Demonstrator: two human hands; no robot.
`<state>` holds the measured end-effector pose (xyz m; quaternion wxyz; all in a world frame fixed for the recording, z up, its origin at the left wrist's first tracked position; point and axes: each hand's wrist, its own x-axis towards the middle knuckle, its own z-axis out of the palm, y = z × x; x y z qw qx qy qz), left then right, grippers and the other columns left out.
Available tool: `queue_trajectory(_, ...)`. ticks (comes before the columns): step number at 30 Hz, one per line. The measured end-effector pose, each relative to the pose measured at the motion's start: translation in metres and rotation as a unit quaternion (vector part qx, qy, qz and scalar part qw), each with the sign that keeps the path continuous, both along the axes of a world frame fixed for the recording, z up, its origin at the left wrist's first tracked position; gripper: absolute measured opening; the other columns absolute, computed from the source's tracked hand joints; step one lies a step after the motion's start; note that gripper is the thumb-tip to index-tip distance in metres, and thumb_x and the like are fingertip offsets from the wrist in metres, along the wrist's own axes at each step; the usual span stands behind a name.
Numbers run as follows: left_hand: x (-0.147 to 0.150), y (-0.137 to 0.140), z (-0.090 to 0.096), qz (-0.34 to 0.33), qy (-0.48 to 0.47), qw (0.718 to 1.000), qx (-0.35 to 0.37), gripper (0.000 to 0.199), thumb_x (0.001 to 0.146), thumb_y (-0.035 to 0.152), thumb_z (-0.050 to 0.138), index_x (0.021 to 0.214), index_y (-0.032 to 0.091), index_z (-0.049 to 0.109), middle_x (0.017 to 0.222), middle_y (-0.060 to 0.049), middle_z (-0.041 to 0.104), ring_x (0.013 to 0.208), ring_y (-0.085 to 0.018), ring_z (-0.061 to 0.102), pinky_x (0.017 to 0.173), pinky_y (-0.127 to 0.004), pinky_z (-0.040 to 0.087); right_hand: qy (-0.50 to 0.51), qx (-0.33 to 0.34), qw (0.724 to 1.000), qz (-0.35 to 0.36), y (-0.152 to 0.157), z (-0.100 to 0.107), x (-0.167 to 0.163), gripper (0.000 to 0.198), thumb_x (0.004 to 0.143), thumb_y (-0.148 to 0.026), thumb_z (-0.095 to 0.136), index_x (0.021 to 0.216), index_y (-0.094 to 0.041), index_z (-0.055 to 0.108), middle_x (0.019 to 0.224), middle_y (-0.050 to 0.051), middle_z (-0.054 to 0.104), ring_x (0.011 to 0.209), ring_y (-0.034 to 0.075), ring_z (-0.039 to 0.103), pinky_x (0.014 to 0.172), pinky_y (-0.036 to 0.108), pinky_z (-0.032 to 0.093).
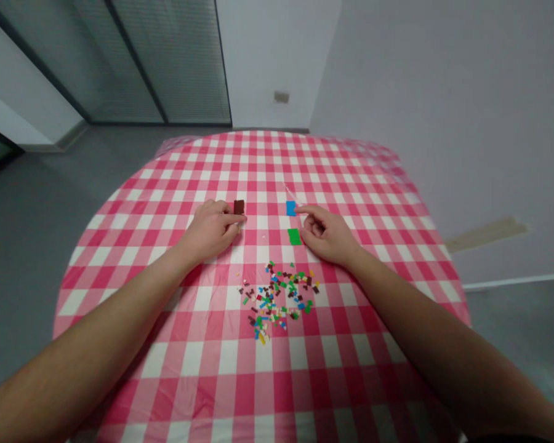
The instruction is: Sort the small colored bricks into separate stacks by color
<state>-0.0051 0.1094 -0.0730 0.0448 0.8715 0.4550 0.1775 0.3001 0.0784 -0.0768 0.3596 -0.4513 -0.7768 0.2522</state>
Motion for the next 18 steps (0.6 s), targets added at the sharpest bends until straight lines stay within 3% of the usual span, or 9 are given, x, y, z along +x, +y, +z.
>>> queue_trajectory(18, -0.0049, -0.0005, 0.0001, 0.01, -0.011, 1.0, -0.001, 0.045, 0.096, 0.031, 0.043, 0.112, 0.018, 0.083, 0.092, -0.014, 0.067, 0.09, -0.031, 0.06, 0.088, -0.054, 0.048, -0.003, -0.007, 1.0, -0.006, 0.0006, -0.0021, 0.0012, 0.043, 0.082, -0.017, 0.06, 0.125, -0.018, 0.062, 0.07, -0.005, 0.057, 0.053, 0.011, 0.043, 0.055, 0.028, 0.035)
